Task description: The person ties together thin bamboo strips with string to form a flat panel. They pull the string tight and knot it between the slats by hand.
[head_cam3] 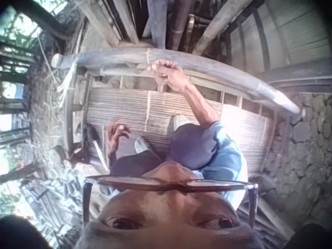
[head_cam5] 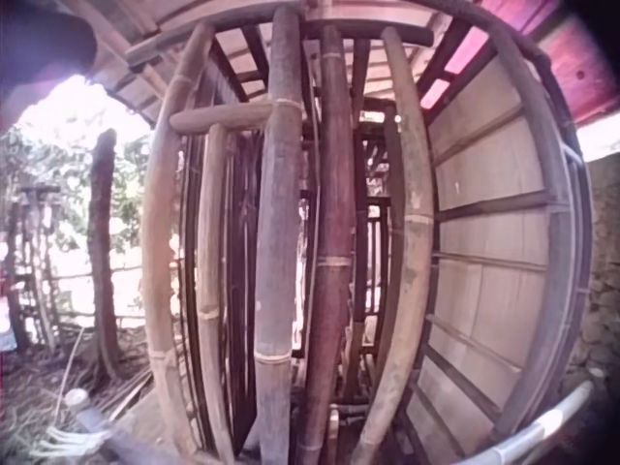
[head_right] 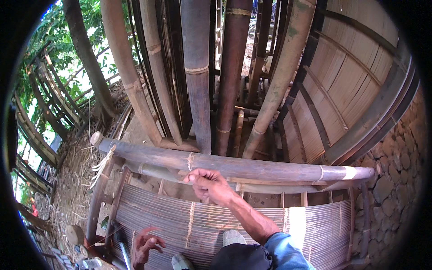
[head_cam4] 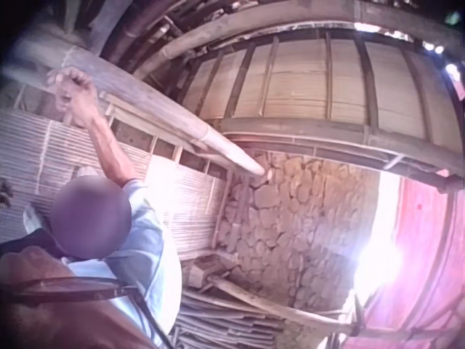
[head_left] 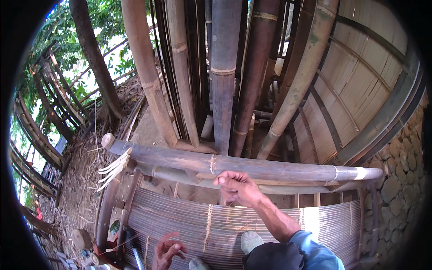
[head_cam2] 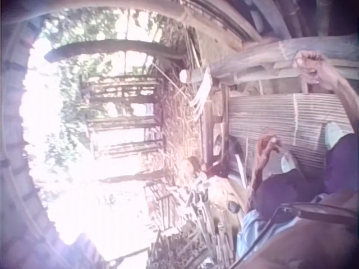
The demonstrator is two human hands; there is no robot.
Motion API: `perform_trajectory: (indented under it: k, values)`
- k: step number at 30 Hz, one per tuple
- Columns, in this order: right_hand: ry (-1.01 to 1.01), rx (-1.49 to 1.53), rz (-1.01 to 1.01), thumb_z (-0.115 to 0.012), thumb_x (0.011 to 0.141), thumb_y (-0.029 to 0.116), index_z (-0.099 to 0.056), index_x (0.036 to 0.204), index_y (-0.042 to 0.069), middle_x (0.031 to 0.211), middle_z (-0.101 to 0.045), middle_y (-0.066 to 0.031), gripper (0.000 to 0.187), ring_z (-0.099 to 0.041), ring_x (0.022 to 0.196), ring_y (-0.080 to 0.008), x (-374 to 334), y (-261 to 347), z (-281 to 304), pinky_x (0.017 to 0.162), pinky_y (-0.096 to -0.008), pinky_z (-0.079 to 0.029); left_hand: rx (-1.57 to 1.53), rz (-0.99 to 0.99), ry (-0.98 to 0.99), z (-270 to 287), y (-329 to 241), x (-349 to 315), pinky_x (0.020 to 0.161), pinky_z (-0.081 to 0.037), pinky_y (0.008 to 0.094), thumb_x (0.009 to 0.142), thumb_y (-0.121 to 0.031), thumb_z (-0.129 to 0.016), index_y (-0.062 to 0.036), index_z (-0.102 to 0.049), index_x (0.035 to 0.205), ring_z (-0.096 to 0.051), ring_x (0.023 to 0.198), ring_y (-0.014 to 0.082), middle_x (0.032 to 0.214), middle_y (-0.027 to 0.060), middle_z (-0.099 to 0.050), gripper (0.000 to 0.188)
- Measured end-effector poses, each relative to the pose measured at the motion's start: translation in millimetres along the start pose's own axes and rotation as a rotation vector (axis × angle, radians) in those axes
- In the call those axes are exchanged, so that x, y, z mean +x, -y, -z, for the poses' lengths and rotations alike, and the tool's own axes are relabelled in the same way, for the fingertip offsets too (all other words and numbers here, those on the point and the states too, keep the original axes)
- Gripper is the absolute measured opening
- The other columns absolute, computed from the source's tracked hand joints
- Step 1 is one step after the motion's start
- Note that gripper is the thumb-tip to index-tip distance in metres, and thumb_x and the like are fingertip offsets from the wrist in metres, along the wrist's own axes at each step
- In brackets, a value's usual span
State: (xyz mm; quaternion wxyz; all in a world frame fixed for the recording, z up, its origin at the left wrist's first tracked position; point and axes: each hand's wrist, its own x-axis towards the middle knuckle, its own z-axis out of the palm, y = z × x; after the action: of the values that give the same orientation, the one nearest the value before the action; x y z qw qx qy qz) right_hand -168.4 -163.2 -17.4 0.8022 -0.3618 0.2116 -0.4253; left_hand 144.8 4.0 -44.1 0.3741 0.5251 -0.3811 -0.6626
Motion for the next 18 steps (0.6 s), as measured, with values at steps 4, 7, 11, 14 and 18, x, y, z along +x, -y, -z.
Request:
perform_trajectory:
  k: [4,7,11,14,18]
  values:
    - [-0.158,0.089,0.290,-0.056,0.102,0.009,-0.069,0.103,0.004,0.063,-0.044,0.0076,0.013,-0.034,0.050,-0.0057,-6.3,33.2,16.2,0.044,-0.0255,-0.025,0.048,0.145,0.311,45.1,26.8,-16.2,0.040,-0.039,0.0279,0.096,-0.028,-0.067,-0.0024,-0.051,0.142,-0.055,0.045,0.0167,0.081,0.0172,-0.070,0.055]
    - [-0.463,0.107,0.483,-0.057,0.103,0.012,-0.068,0.102,0.004,0.061,-0.034,0.0086,0.014,-0.028,0.047,-0.0032,-21.1,74.2,32.6,0.042,-0.0226,-0.021,0.319,0.171,0.093,64.8,40.3,-36.6,0.055,-0.047,0.0250,0.082,-0.013,-0.075,-0.0009,-0.073,0.109,-0.057,0.063,0.0084,0.072,0.0002,-0.065,0.031]
    - [-0.447,-0.142,0.546,-0.058,0.104,0.016,-0.068,0.103,0.002,0.061,-0.033,0.0090,0.017,-0.027,0.047,-0.0018,-43.1,85.6,43.8,0.040,-0.0211,-0.019,0.049,-0.212,-0.370,123.5,48.0,-54.5,0.036,-0.032,0.0232,0.105,-0.036,-0.049,-0.0079,-0.035,0.155,-0.049,0.041,0.0118,0.075,0.0166,-0.069,0.059]
    - [-0.581,-0.342,0.603,-0.056,0.106,0.017,-0.066,0.105,0.001,0.061,-0.034,0.0090,0.019,-0.027,0.046,-0.0005,-67.0,92.9,54.4,0.040,-0.0200,-0.020,0.044,-0.155,-0.402,86.9,13.4,-27.5,0.036,-0.031,0.0210,0.109,-0.040,-0.040,-0.0135,-0.021,0.162,-0.048,0.039,0.0105,0.071,0.0158,-0.068,0.062]
    - [-0.702,-0.362,0.675,-0.064,0.102,0.017,-0.069,0.102,0.000,0.059,-0.035,0.0109,0.017,-0.029,0.047,0.0004,-68.1,97.6,58.5,0.041,-0.0196,-0.020,-0.060,-0.077,-0.226,82.6,32.4,-8.8,0.036,-0.032,0.0241,0.108,-0.043,-0.046,-0.0157,-0.018,0.163,-0.044,0.038,0.0092,0.075,0.0156,-0.070,0.067]
